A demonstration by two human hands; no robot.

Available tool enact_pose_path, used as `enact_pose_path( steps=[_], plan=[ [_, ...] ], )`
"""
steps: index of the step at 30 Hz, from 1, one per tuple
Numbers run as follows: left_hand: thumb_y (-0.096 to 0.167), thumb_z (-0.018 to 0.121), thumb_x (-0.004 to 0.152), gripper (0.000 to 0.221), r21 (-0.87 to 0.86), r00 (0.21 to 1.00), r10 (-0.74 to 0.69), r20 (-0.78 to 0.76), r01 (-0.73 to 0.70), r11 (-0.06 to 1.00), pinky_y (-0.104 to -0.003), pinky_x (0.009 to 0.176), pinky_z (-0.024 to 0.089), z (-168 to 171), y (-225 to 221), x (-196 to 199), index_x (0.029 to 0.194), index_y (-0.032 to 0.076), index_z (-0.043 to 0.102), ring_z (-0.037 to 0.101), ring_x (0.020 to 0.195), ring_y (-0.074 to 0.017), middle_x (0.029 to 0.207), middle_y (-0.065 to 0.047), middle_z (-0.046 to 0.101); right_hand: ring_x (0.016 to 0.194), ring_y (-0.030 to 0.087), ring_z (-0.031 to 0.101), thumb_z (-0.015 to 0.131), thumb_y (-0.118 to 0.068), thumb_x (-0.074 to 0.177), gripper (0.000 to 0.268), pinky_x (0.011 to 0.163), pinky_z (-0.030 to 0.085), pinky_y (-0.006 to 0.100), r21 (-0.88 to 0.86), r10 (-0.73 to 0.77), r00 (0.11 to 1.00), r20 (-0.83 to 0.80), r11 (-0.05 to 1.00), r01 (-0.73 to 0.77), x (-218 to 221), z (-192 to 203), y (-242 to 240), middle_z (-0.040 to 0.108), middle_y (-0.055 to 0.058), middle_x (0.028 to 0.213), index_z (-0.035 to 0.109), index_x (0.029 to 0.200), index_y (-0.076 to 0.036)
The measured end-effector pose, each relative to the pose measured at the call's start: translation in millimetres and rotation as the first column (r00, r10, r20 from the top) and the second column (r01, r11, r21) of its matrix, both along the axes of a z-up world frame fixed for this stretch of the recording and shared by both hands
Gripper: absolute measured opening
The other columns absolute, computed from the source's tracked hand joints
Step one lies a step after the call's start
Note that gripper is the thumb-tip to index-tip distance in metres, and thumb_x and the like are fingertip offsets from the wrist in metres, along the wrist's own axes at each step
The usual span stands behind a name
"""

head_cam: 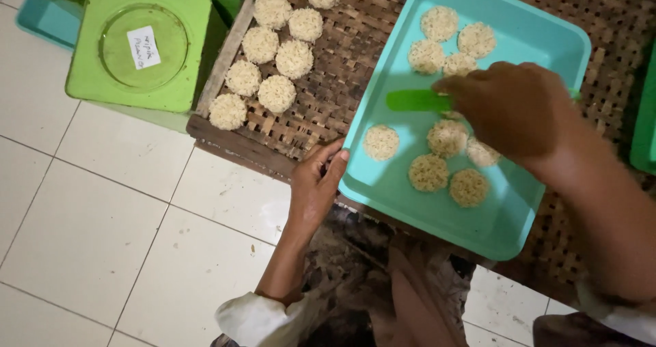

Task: Arranging round food patties from a tray onto a drying rack using a spatula

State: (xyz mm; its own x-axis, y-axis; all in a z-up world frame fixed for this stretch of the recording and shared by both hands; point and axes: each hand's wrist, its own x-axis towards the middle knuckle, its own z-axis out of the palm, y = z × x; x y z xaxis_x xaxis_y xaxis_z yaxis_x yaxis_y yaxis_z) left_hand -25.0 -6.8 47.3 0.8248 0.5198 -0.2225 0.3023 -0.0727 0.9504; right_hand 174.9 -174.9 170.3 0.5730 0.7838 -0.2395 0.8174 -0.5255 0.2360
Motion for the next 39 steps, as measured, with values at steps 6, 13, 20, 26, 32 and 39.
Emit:
enact_pose_path(
  steps=[6,13,20,26,32,39],
  plan=[
    [0.034,0.056,0.096,0.046,0.046,0.996,-0.043,0.072,0.040,0.998,-0.031,0.064,0.057,-0.4,1.9,-1.5,0.127,0.001,0.067,0.065,0.077,-0.0172,0.091,-0.009,0.067,0.114,0.018,0.066,0.061,-0.012,0.087,0.056,0.105,0.051,0.043,-0.082,0.104,0.994,0.017,0.991,-0.102,-12.4,-32.2,-4.9,0.066,-0.011,0.134,0.056,0.136,-0.039],
    [0.035,0.056,0.095,0.043,0.039,0.999,-0.038,-0.003,0.038,0.999,-0.034,0.072,0.061,-6.6,1.8,-0.9,0.127,0.008,0.068,0.068,0.085,-0.0177,0.099,-0.009,0.070,0.055,0.012,0.073,0.068,-0.018,0.092,0.027,0.060,0.055,0.029,-0.078,0.160,0.955,0.250,0.986,-0.145,17.7,-3.7,-1.1,0.079,-0.012,0.096,0.072,0.113,-0.036],
    [0.032,0.057,0.096,0.042,0.070,0.999,-0.047,0.023,0.046,0.997,-0.031,0.066,0.055,-1.0,2.7,-1.4,0.126,0.005,0.069,0.063,0.077,-0.0161,0.090,-0.007,0.067,0.062,0.013,0.072,0.056,-0.036,0.100,0.018,0.056,0.051,0.024,-0.269,0.174,0.983,-0.049,0.946,-0.181,57.8,-38.9,21.0,0.077,-0.013,0.100,0.070,0.111,-0.031],
    [0.023,0.066,0.099,0.032,0.036,0.969,0.002,0.247,-0.011,0.999,-0.043,0.077,0.053,-37.7,3.9,-3.0,0.121,0.001,0.074,0.069,0.095,-0.0286,0.096,-0.023,0.071,0.082,0.026,0.080,0.059,-0.027,0.101,0.026,0.103,0.051,0.048,-0.284,-0.090,0.921,-0.379,0.958,-0.023,24.4,-50.7,57.8,0.081,0.003,0.105,0.071,0.124,-0.030],
    [0.024,0.066,0.098,0.033,0.060,0.967,-0.003,0.254,-0.013,0.998,-0.041,0.077,0.053,-26.9,2.7,-5.2,0.123,0.005,0.073,0.070,0.092,-0.0282,0.095,-0.021,0.072,0.083,0.040,0.074,0.052,-0.048,0.100,0.037,0.091,0.056,0.055,-0.156,0.013,0.758,-0.652,0.976,-0.150,13.2,-46.1,53.8,0.079,0.010,0.089,0.078,0.107,-0.023],
    [0.031,0.058,0.094,0.043,-0.016,0.991,0.030,0.128,-0.028,0.999,-0.027,0.073,0.052,4.8,3.9,-2.9,0.125,0.005,0.070,0.064,0.083,-0.0160,0.101,-0.005,0.070,0.064,0.012,0.063,0.063,-0.035,0.093,0.031,0.063,0.049,0.032,-0.074,-0.173,0.620,-0.765,0.981,0.181,69.7,-47.4,22.3,0.083,-0.005,0.089,0.082,0.115,-0.022]
  ],
)
